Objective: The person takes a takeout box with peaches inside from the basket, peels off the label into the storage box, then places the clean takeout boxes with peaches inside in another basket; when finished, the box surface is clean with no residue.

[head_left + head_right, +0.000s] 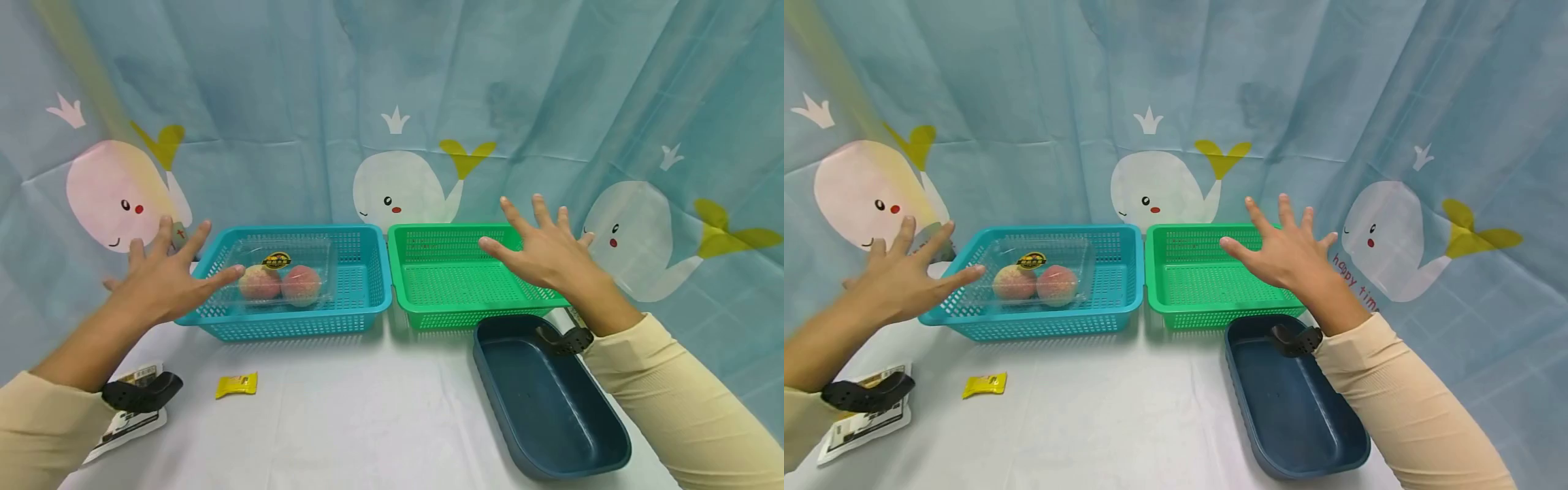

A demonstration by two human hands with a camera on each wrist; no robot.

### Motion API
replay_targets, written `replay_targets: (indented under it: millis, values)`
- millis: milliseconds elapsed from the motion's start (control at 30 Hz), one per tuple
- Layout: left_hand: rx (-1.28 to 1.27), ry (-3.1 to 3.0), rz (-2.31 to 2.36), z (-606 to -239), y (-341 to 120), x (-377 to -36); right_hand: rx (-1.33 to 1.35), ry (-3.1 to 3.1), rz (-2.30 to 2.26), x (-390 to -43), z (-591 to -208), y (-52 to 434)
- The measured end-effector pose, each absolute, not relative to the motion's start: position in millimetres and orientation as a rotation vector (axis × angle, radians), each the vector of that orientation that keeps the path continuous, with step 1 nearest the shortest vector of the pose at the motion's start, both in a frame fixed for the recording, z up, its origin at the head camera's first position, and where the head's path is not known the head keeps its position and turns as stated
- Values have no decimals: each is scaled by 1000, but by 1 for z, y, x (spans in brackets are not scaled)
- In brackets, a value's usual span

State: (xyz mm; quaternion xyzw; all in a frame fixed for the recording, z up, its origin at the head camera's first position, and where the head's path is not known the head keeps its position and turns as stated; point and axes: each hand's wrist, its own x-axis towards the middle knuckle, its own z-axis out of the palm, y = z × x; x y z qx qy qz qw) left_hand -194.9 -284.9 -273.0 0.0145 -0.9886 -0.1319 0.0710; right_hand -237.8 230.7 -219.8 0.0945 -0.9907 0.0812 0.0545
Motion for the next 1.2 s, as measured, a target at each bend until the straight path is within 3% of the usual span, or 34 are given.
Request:
replay_targets:
  millis: [1200]
  values:
    - [31,-2804,-614,-356,-290,-189,545,-2975,417,-284,-238,152]
